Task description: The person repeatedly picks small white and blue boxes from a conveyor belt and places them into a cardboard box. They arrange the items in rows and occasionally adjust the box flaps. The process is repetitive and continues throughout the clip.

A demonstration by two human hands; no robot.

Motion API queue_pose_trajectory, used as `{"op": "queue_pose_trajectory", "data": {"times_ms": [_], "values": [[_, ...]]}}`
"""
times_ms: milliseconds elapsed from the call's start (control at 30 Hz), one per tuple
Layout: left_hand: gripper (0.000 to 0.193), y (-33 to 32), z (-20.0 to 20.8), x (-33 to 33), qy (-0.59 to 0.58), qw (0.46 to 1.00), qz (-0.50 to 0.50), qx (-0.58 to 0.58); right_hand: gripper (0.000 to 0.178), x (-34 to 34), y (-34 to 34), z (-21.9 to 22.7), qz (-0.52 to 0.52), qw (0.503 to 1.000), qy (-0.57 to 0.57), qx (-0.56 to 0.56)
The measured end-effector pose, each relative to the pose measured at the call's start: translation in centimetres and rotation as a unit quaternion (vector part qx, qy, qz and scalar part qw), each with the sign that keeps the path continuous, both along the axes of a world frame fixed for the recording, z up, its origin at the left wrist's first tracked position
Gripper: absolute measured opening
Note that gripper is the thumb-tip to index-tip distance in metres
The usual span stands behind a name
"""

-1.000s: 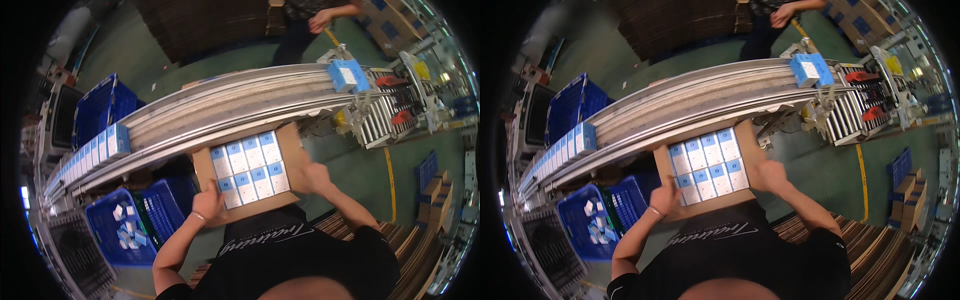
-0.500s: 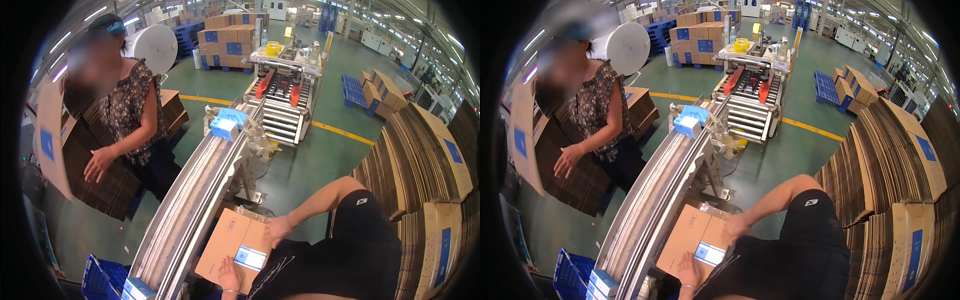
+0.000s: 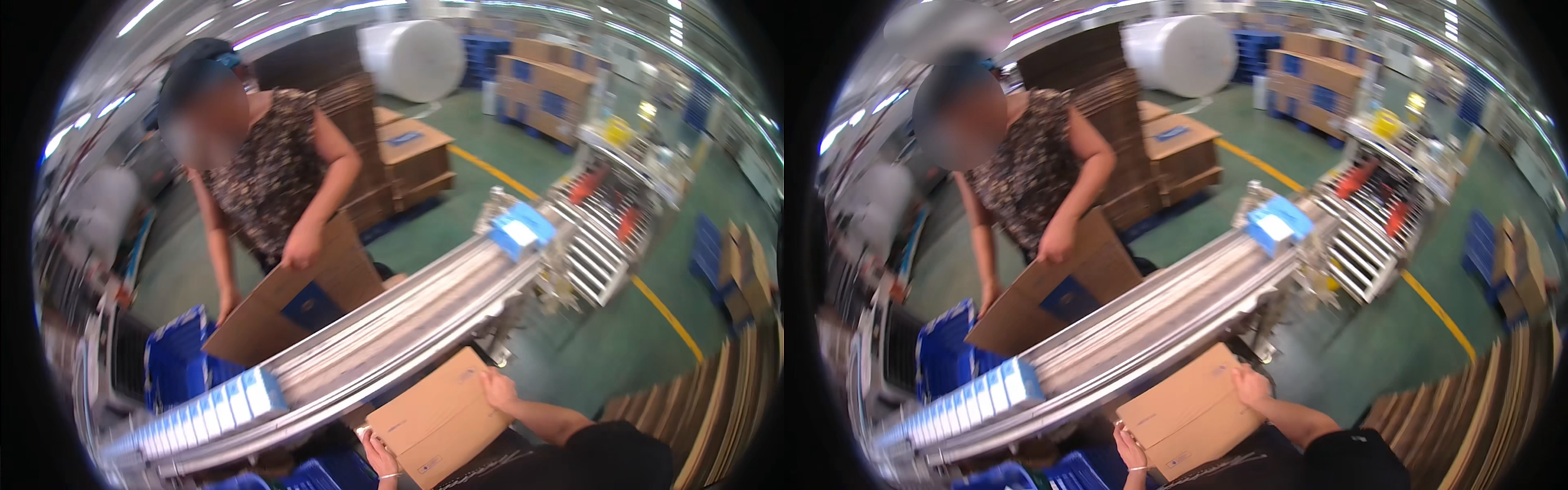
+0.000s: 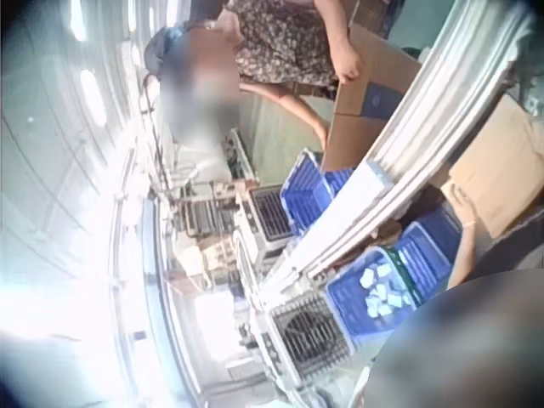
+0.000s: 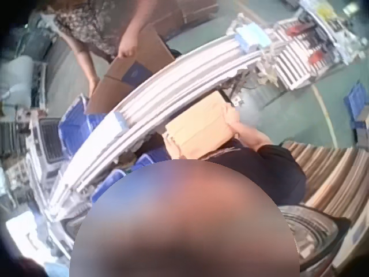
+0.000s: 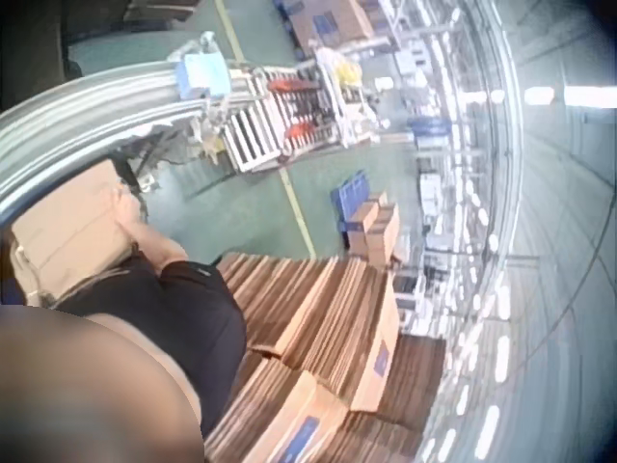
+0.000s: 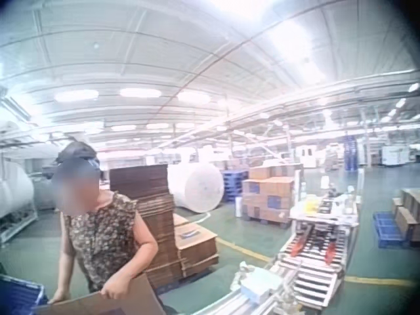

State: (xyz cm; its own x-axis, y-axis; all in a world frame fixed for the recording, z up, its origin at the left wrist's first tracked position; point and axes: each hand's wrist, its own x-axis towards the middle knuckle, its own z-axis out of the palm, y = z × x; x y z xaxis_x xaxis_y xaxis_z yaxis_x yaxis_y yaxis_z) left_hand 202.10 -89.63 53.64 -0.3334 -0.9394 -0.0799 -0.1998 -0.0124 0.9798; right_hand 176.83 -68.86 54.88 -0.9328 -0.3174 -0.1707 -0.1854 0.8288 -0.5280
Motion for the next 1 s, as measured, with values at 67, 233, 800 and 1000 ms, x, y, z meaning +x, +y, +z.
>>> {"op": "queue_pose_trajectory", "data": {"times_ms": [67, 233, 800, 1000], "values": [[0.045, 0.0, -1.8, 0.9, -0.05, 0.997, 0.048, 0.033, 0.043, -1.8, 1.0, -1.8, -0.005, 1.0, -0.027, -0.011], [0.062, 3.7, -2.4, -6.5, -0.108, 0.968, 0.146, 0.172, 0.052, -12.0, 7.1, -6.9, 0.013, 0.998, 0.006, -0.068], [0.076, 38.8, -9.0, -44.2, -0.126, 0.811, -0.324, 0.47, 0.057, -27.1, 52.7, 6.7, -0.462, 0.885, -0.06, 0.008], [0.077, 45.5, -10.0, -56.8, 0.11, 0.683, -0.37, 0.62, 0.055, -40.7, 53.2, 14.4, -0.396, 0.917, 0.048, 0.016]]}}
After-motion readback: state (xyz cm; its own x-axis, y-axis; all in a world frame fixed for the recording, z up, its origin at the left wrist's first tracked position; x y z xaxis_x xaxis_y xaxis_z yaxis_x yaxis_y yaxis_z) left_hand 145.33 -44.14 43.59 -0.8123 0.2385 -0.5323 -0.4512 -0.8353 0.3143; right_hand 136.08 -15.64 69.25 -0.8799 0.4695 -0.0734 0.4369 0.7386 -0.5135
